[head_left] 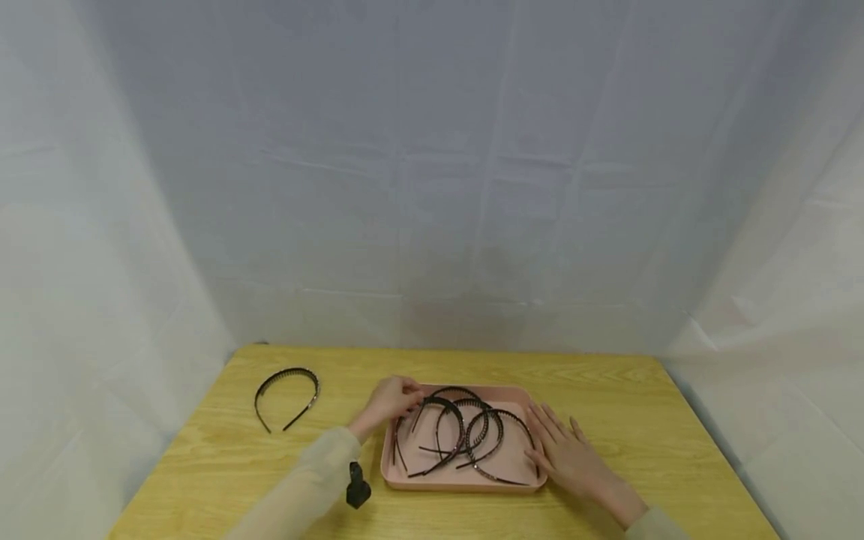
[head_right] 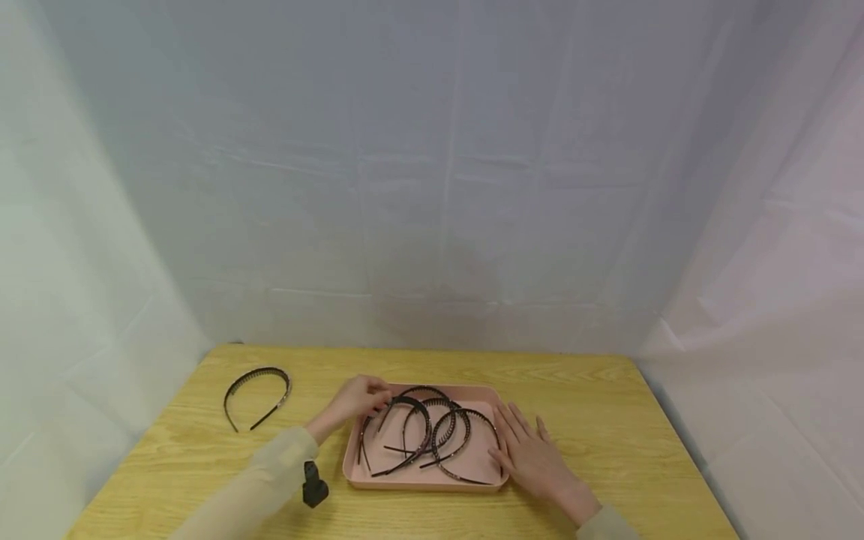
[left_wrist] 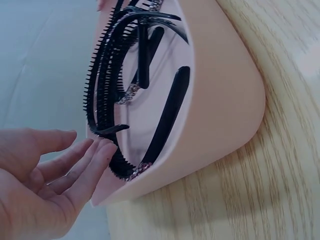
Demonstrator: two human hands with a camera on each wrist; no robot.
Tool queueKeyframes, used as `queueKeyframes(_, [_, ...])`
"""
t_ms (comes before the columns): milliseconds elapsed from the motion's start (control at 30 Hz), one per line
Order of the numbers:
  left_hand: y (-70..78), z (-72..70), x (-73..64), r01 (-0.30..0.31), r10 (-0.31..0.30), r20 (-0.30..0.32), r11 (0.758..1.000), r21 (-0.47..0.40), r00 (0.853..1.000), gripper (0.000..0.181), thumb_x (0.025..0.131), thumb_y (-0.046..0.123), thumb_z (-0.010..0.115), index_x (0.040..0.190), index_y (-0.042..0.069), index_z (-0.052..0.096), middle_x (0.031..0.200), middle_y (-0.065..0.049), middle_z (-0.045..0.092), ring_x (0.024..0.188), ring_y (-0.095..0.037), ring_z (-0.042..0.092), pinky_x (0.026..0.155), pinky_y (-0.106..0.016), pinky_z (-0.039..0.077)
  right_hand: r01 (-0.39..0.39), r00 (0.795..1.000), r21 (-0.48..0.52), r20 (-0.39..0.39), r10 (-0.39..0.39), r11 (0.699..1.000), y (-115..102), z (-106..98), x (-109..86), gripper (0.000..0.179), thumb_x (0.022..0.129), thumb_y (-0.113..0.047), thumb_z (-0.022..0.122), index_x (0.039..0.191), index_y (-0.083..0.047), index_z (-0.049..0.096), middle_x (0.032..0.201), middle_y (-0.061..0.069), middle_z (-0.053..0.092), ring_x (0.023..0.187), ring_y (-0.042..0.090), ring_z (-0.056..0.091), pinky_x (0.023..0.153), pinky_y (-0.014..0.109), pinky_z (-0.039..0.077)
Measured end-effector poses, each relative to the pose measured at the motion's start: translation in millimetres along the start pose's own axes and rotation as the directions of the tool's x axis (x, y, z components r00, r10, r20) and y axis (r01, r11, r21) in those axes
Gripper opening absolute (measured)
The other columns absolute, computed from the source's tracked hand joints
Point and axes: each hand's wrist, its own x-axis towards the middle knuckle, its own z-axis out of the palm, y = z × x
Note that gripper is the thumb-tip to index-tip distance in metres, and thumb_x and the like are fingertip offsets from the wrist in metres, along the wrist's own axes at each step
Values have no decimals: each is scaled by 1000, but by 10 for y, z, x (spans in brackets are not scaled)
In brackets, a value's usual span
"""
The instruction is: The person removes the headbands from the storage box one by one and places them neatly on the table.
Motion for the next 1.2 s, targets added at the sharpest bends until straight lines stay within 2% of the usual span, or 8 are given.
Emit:
queueKeyframes(133, [-28, 38, 26, -1, 1, 15, 1000, 24, 1000, 21, 100, 9, 65, 113, -5, 72, 92, -14, 74, 68, -25, 71, 59, -37, 61, 8, 1000, -5, 2, -8, 1000, -22, -13, 5, 65, 106, -39, 52, 159, -5, 33, 165, 14, 28, 151, 36, 25, 116, 69, 23])
queueKeyframes(267, [-40, 62, 27, 6, -6, 12, 1000, 12, 1000, 20, 99, 12, 68, 110, -3, 73, 88, -10, 73, 66, -22, 69, 57, -36, 61, 3, 1000, -9, 14, -3, 1000, -27, -12, 0, 65, 107, -39, 50, 160, -7, 31, 166, 12, 26, 152, 34, 23, 117, 67, 23])
queueKeyframes(500, [-7, 67, 23, -19, 19, 16, 999, 30, 1000, 21, 97, 16, 71, 112, 3, 75, 85, -6, 73, 67, -17, 67, 61, -38, 61, 0, 1000, -8, 14, 0, 1000, -21, 9, -6, 66, 106, -40, 51, 160, -7, 30, 166, 11, 25, 152, 34, 23, 118, 67, 22])
queueKeyframes(633, [33, 53, 20, -9, 8, 36, 1000, 29, 999, 21, 97, 16, 70, 112, 2, 76, 87, -10, 74, 70, -17, 67, 63, -38, 61, 10, 1000, -8, 10, -10, 1000, -36, -7, -19, 66, 107, -38, 51, 160, -6, 30, 166, 12, 25, 152, 35, 23, 117, 68, 21])
queueKeyframes(833, [77, 24, 15, 14, -13, 80, 1000, -17, 997, 25, 99, 15, 68, 117, 0, 74, 95, -16, 74, 74, -18, 69, 67, -40, 62, 24, 1000, 7, -4, -24, 1000, -38, -7, -12, 65, 106, -37, 52, 159, -4, 32, 165, 16, 28, 151, 37, 24, 116, 70, 22])
queueKeyframes(1000, [103, 22, 1, 23, -13, 101, 995, -98, 995, 25, 99, 13, 67, 118, -3, 73, 97, -19, 75, 80, -26, 72, 69, -41, 63, 16, 1000, 7, -4, -16, 1000, -23, 9, -6, 66, 106, -39, 52, 159, -5, 32, 165, 14, 28, 151, 37, 25, 116, 69, 23])
queueKeyframes(1200, [102, 34, -28, 39, -25, 82, 985, -170, 996, 27, 99, 12, 66, 121, -3, 71, 100, -19, 75, 85, -31, 73, 71, -42, 63, 0, 1000, -6, 18, 0, 1000, 11, 41, 2, 67, 107, -43, 49, 160, -8, 30, 166, 10, 24, 152, 35, 23, 118, 67, 22])
